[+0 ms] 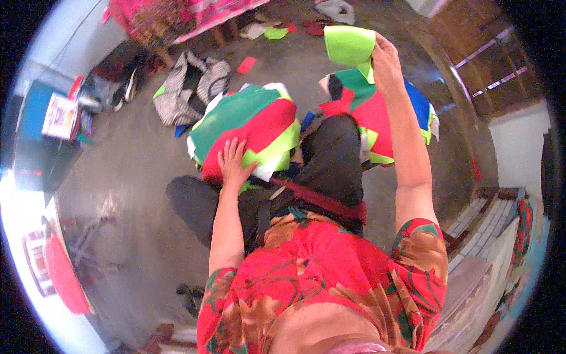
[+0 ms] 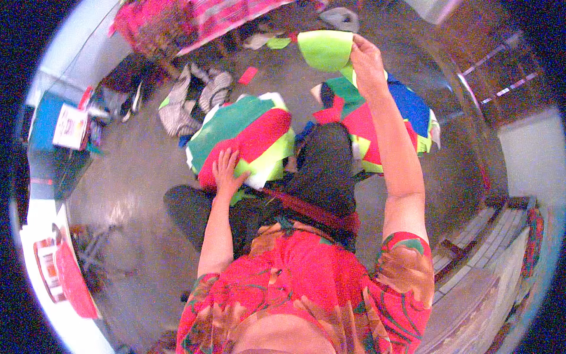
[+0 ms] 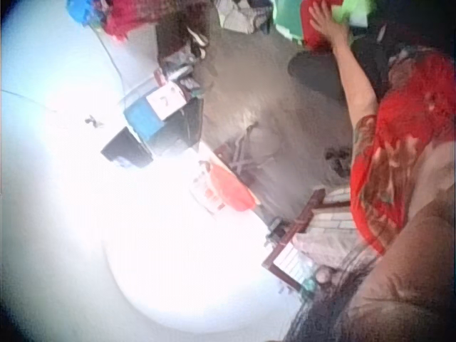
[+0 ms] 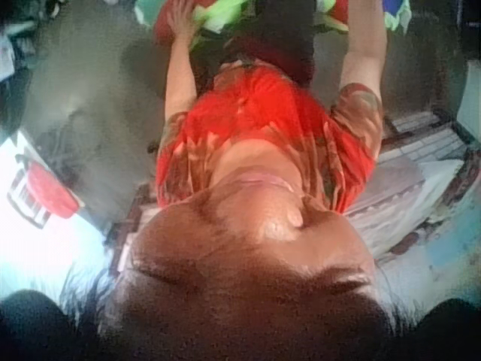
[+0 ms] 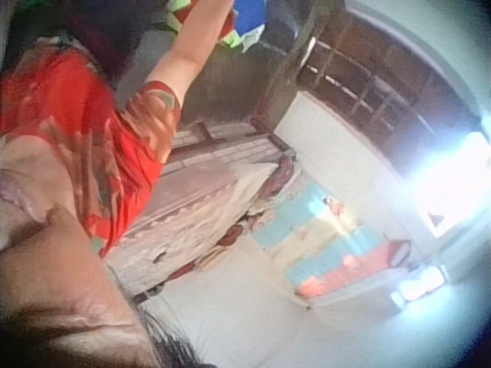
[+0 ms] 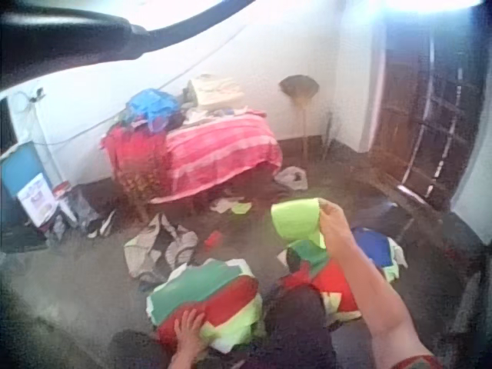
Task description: The person sits on the floor and repeatedly picks up, folds, and places colorful fabric pieces onto two growing piles. The person occasionally adjusts the piles and shifts position while continuing to handle the fabric.
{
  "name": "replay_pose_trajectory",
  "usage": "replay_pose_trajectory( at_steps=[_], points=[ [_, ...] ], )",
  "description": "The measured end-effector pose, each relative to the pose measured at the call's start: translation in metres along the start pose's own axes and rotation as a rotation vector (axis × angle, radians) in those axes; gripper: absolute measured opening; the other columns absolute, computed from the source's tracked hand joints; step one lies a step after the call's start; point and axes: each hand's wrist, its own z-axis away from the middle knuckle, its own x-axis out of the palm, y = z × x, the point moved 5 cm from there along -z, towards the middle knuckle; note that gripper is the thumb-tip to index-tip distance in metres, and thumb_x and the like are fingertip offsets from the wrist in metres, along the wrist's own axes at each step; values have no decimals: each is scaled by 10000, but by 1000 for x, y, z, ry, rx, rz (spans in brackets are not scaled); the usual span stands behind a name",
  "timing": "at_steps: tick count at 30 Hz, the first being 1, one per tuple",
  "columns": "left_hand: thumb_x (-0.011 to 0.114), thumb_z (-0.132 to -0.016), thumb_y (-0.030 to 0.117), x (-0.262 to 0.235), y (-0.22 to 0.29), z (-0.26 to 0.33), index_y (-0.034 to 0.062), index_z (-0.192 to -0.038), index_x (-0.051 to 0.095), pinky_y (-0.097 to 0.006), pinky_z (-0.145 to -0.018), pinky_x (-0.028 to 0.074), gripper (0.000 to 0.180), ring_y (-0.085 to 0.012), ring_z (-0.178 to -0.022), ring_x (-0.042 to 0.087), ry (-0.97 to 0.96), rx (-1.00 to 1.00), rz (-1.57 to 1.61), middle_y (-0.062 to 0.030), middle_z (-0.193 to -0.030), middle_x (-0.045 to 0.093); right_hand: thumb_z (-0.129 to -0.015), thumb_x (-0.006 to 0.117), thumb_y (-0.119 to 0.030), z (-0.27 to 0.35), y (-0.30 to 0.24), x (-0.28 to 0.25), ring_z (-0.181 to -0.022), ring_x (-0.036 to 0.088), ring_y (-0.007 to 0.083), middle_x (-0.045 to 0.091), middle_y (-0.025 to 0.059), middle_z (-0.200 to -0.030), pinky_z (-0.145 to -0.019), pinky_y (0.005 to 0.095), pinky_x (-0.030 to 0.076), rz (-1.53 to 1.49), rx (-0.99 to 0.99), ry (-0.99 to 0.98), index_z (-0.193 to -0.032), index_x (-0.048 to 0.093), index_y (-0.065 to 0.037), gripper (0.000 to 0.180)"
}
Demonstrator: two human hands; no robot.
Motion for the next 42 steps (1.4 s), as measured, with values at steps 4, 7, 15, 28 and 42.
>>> replay_pose_trajectory(
  at_steps=[4, 7, 15, 28, 42],
  points=[
    [726, -704, 436, -35, 11, -2, 96, -1374, 337, -494, -1075, 198, 846, -284, -1350, 270, 284, -11, 179, -122, -1430, 331, -931, 513, -99, 53, 60, 72, -793, 556, 48, 637, -17, -898, -706, 214, 459, 298, 99, -134, -1051, 624, -7, 187],
    [642, -735, 526, -83, 40, 12, 65, -1333, 388, -468, -1063, 226, 797, -299, -1316, 320, 380, 70, 289, -144, -1396, 372, -895, 583, -159, 111, 110, 121, -791, 563, 61, 661, -8, -863, -716, 242, 462, 629, 35, -329, -1013, 641, -39, 178],
    [748, -649, 446, -70, 65, 53, 39, -1279, 452, -390, -955, 405, 806, -321, -1118, 524, 17, -6, 655, -161, -1202, 548, -806, 613, -369, 206, 135, 178, -638, 624, 346, 623, 121, -658, -568, 456, 486, 871, -172, -683, -820, 623, -146, 224],
    [578, -808, 113, -53, 15, 57, 41, -857, 624, -211, -623, 394, 98, -47, -686, 493, 36, -396, 1372, 49, -732, 560, -720, 691, -315, 188, 173, 159, -822, 629, 328, 663, 113, -843, -722, 441, 498, 1059, 57, -1145, -956, 656, -183, 273],
    [524, -835, 133, -79, -25, 61, -10, -1027, 592, -308, -766, 510, 248, -190, -836, 627, 190, -736, 1897, -107, -950, 634, -733, 694, -136, 99, 180, 79, -841, 569, 106, 642, 11, -874, -786, 276, 462, 547, 376, -1031, -952, 633, -41, 247]
  ],
)
